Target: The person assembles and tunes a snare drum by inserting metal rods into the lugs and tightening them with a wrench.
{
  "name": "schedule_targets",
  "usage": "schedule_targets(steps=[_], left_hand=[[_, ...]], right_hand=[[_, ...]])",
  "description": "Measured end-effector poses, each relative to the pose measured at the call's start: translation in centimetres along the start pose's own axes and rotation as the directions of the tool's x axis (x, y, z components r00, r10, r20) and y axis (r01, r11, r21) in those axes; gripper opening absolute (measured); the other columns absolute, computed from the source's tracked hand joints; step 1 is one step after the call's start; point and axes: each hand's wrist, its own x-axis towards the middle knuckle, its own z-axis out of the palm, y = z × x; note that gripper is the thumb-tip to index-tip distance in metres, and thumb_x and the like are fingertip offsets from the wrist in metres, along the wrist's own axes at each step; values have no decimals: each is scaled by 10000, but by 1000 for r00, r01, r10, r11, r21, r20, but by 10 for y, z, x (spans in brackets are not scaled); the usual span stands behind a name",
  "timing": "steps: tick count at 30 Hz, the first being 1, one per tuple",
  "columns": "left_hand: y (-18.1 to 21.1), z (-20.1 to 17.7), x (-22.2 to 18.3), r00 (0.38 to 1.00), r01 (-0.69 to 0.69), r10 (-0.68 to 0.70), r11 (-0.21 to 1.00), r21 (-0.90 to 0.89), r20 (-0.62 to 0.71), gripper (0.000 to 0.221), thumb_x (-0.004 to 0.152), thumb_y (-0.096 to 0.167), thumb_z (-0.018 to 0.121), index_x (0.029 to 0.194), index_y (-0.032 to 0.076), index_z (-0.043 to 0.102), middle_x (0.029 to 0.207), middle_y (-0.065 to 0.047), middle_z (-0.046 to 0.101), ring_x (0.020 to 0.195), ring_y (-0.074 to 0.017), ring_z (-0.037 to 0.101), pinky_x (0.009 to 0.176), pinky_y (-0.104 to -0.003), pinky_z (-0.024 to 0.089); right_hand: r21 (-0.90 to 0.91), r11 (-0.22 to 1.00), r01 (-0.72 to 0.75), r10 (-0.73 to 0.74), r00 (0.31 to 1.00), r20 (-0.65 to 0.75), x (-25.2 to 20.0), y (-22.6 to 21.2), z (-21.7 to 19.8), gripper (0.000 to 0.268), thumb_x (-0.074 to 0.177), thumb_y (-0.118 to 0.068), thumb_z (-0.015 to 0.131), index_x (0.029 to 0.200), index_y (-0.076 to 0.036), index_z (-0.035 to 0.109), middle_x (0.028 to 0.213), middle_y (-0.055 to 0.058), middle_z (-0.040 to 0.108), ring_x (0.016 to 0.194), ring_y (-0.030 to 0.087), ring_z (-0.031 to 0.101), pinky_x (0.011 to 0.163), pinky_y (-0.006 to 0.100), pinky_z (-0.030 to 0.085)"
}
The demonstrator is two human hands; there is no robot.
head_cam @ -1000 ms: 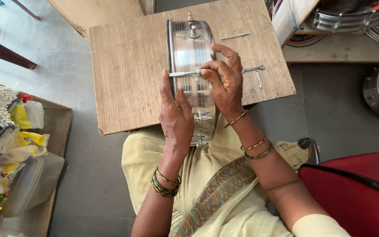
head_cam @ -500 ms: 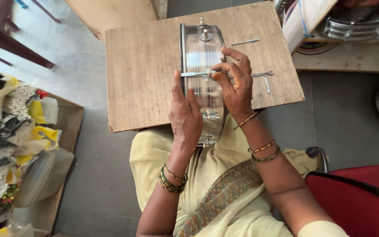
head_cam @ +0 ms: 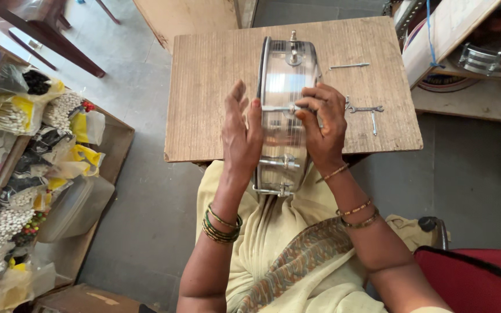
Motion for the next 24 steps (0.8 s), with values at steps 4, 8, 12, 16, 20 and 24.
schedule_targets(steps=[4,8,12,16,20,24], left_hand=[[0,13,3,998,59,-61,978,198,2,436,1206,227,434,1554,30,261,1079,-214,630,884,-263,665,749,-302,574],[17,20,2,909,405,-397,913,-46,126,494,1103,190,475,1565,44,376,693,-140,607,533,-212,575,509,-389,451],[18,22,1,935,348,-343,937,-40,89,491,1112,178,469,1571,36,367,724,-145,601,553,-210,575,525,-380,460],[12,23,2,913,397,-393,918,-19,107,490,1106,168,461,1567,36,368,819,-197,643,639,-264,627,572,-401,493],[5,24,0,965,258,-257,965,-36,44,461,1143,159,452,1577,33,364,1062,-253,694,857,-328,707,694,-412,553],[12,22,0,917,390,-382,918,-65,112,481,1105,158,449,1559,21,362,906,-228,688,700,-290,690,623,-415,526]], right_hand=[[-19,1000,18,-18,1000,11,-13,-11,-5,118,1001,-151,738,1072,-67,697,1251,72,655,1346,305,533,1142,431,456],[-36,999,6,-6,1000,1,-18,-16,-10,172,1015,-239,720,1069,-78,695,1264,74,655,1348,299,534,1148,423,453],[-39,999,6,-5,1000,21,-17,-15,-10,208,1029,-292,692,1064,-88,697,1254,66,654,1349,290,534,1160,420,451],[-39,999,12,-11,999,30,-12,-11,-6,221,1045,-311,688,1082,-93,694,1253,58,660,1346,280,544,1158,422,454],[-29,998,53,-51,996,75,-11,-11,-10,266,1037,-334,683,1131,-85,679,1284,79,635,1363,300,516,1160,437,427],[-25,1000,0,1,998,64,-15,-13,-9,236,1037,-333,683,1112,-109,687,1280,68,644,1366,304,519,1160,427,440]])
